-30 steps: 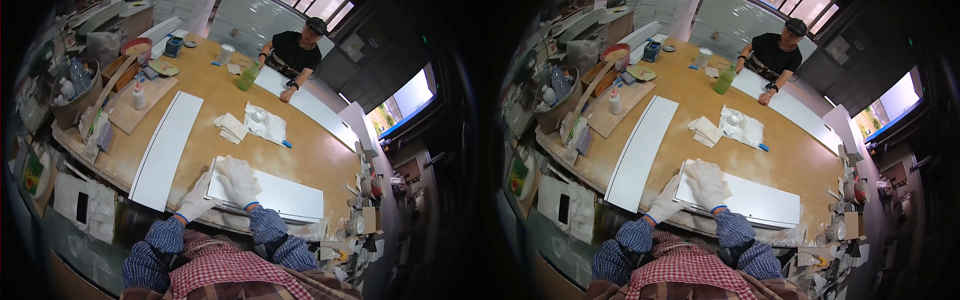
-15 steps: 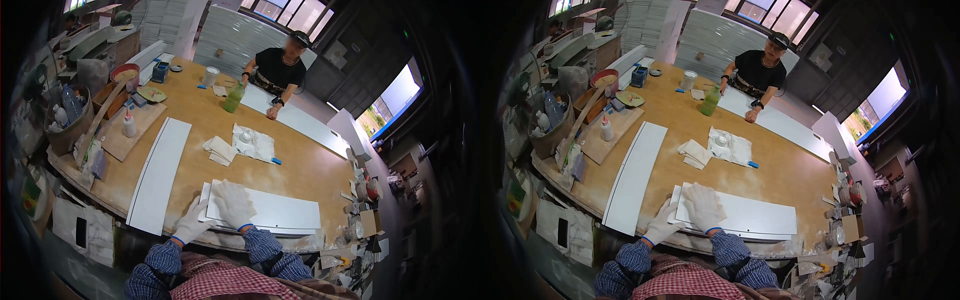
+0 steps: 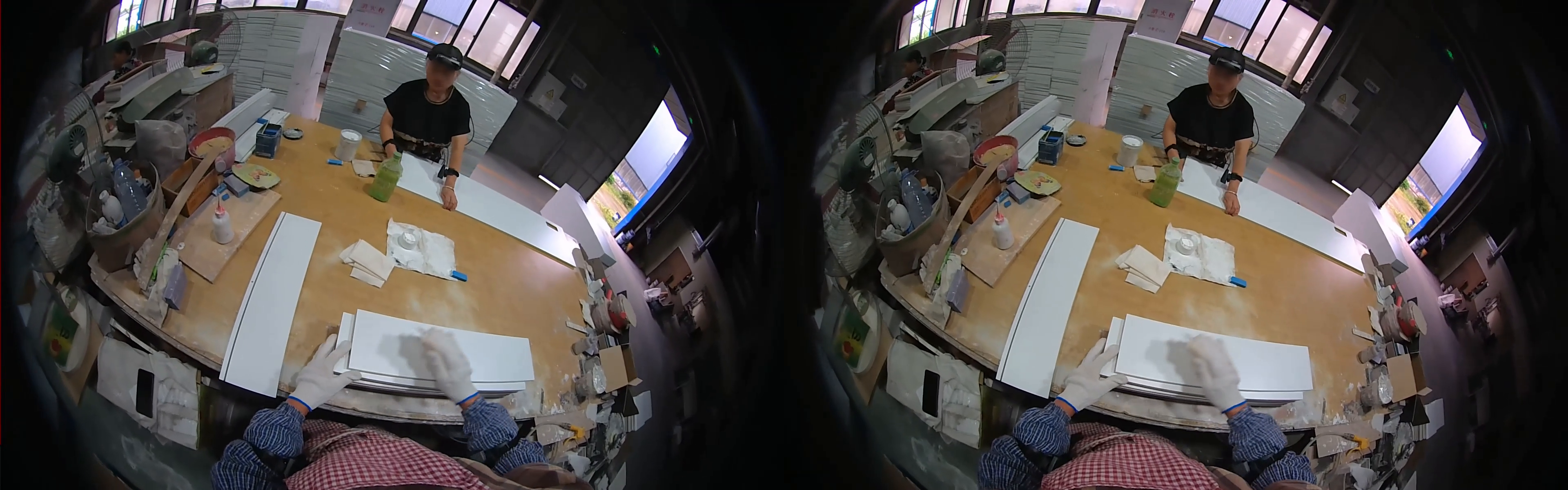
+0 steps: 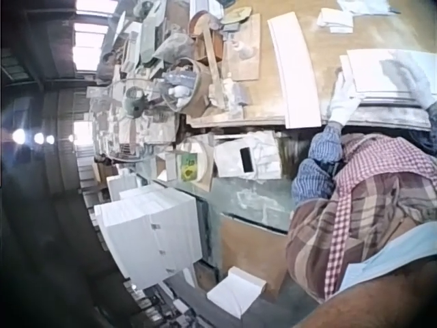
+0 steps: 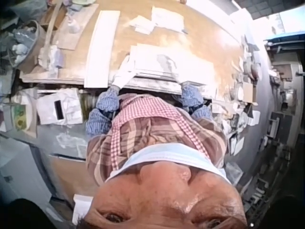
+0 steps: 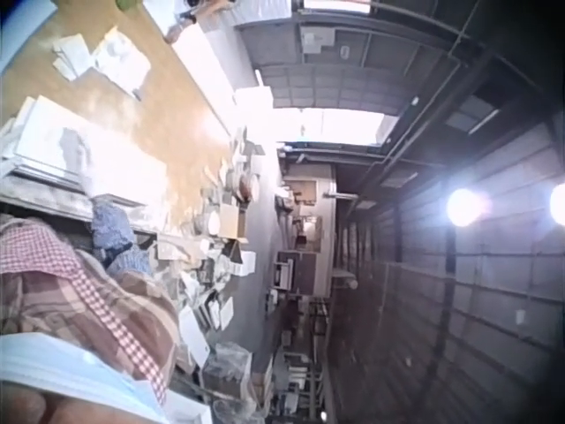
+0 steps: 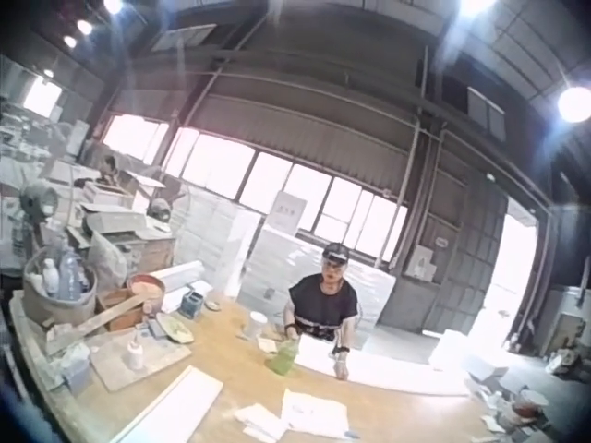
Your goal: The recorder wipes down white furniture panels with a cloth and cleaning liquid at a workshop table.
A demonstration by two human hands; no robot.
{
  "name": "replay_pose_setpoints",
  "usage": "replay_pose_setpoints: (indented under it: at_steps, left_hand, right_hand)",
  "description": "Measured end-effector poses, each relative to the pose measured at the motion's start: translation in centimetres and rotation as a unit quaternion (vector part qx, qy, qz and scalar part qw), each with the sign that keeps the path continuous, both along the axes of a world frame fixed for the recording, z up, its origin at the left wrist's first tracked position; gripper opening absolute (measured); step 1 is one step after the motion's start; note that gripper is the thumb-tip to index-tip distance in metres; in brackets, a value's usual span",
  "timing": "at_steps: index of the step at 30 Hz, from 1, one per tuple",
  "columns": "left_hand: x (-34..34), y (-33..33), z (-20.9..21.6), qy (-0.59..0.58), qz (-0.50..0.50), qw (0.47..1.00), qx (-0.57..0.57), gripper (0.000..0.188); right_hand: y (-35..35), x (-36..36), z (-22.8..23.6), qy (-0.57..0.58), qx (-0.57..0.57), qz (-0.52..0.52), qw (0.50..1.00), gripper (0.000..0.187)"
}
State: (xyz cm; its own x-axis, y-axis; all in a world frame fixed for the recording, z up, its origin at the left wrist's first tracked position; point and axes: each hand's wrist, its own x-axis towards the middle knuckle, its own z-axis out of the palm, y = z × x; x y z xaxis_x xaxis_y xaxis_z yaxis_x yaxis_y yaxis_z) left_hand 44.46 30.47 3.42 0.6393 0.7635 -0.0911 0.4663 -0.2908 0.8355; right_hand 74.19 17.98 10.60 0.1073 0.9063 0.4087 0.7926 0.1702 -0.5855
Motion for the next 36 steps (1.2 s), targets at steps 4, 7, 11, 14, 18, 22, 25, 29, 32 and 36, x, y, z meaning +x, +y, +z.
replay_pose_setpoints:
  at_steps: [4, 7, 11, 14, 18, 22, 25, 29, 32, 36]
  left_hand:
    - [0.7, -0.3, 0.2, -0.002, -0.014, 0.999, 0.041, 0.082]
    - [0.3, -0.5, -0.6, 0.004, 0.006, 0.999, 0.042, 0.082]
    - [0.8, -1.1, -1.3, -0.035, 0.022, 0.997, 0.058, 0.075]
    - [1.4, -1.0, -0.6, -0.022, 0.041, 0.996, 0.070, 0.065]
    - [1.0, -0.9, -1.4, 0.109, 0.077, 0.990, -0.038, 0.058]
    - [-0.5, -0.1, -9.7, -0.343, 0.007, 0.934, -0.094, 0.079]
    - [0.9, -0.6, -3.8, -0.132, 0.017, 0.991, 0.020, 0.087]
    - [-0.4, -1.1, 0.0, -0.033, 0.027, 0.999, -0.021, 0.090]
    - [-0.9, -1.0, 1.1, 0.002, 0.022, 0.996, 0.091, 0.081]
    - [3.9, 0.2, 2.8, 0.006, 0.031, 0.977, 0.213, 0.068]
  right_hand:
    - [2.1, 4.4, -4.0, -0.245, -0.042, -0.240, 0.938, 0.041]
    - [6.4, -1.6, -1.7, -0.160, -0.109, -0.089, 0.977, 0.044]
    - [10.1, -8.2, -2.2, -0.210, 0.010, 0.062, 0.976, 0.041]
    - [10.3, -10.9, -1.7, -0.205, 0.033, 0.144, 0.968, 0.038]
    - [8.2, -12.4, -0.9, -0.157, -0.011, 0.204, 0.966, 0.038]
    - [4.3, -14.4, -1.2, -0.054, -0.024, 0.267, 0.962, 0.038]
    - [0.6, -10.5, -2.6, -0.018, -0.110, 0.223, 0.968, 0.040]
    - [-1.7, -6.3, 2.0, 0.302, -0.111, 0.107, 0.941, 0.038]
    - [-2.1, -1.5, 4.7, 0.239, -0.036, -0.006, 0.970, 0.037]
    - [-0.3, 0.4, 2.1, -0.036, -0.020, -0.071, 0.997, 0.035]
